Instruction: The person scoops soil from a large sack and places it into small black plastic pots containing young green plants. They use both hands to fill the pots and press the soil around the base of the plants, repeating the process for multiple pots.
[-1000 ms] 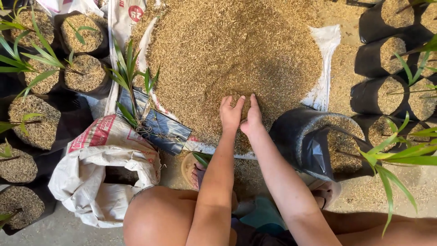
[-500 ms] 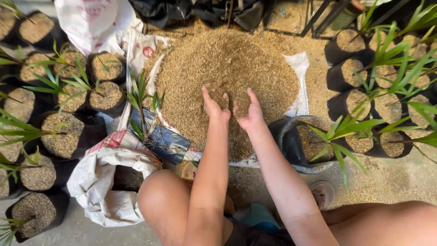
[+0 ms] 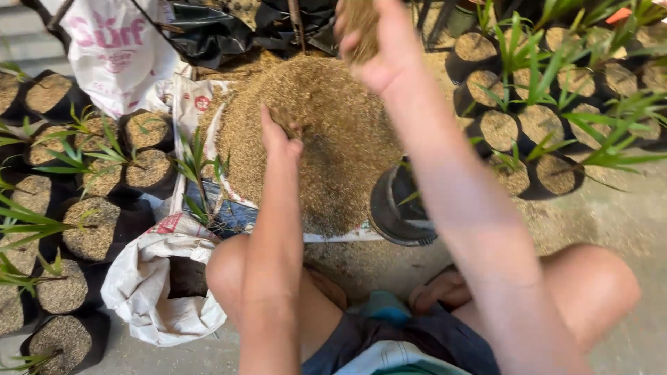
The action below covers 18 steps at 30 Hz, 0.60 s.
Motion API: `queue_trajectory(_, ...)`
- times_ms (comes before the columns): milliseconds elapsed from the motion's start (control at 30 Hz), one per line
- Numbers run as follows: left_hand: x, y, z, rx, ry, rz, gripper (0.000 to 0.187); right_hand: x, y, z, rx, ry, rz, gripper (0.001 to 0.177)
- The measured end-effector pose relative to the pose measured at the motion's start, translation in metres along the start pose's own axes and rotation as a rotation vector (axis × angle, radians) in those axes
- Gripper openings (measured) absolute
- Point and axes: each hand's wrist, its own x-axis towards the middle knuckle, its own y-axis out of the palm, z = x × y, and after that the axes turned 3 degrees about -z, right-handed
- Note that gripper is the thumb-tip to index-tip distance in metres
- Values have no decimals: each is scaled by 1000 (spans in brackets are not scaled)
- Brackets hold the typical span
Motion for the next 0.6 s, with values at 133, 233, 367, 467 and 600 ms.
queue_trajectory(133,-40,3,8,85,174,126,42,-32,-70,52,-45,-90,-85,25)
queue_trajectory(233,-44,2,18,104,172,213,39,-49,-127,90,-96,-166,-160,30)
queue_trajectory(367,-58,-15,39,232,171,254,37,-58,-186,120,-185,-252,-244,40)
queue_trajectory(467,-32,-24,68,370,144,312,33,-67,-217,101,-277,-223,-270,40)
queue_trajectory(600,-57,-25,90,440,87,354,30,-69,-268,45,-360,-31,-333,32)
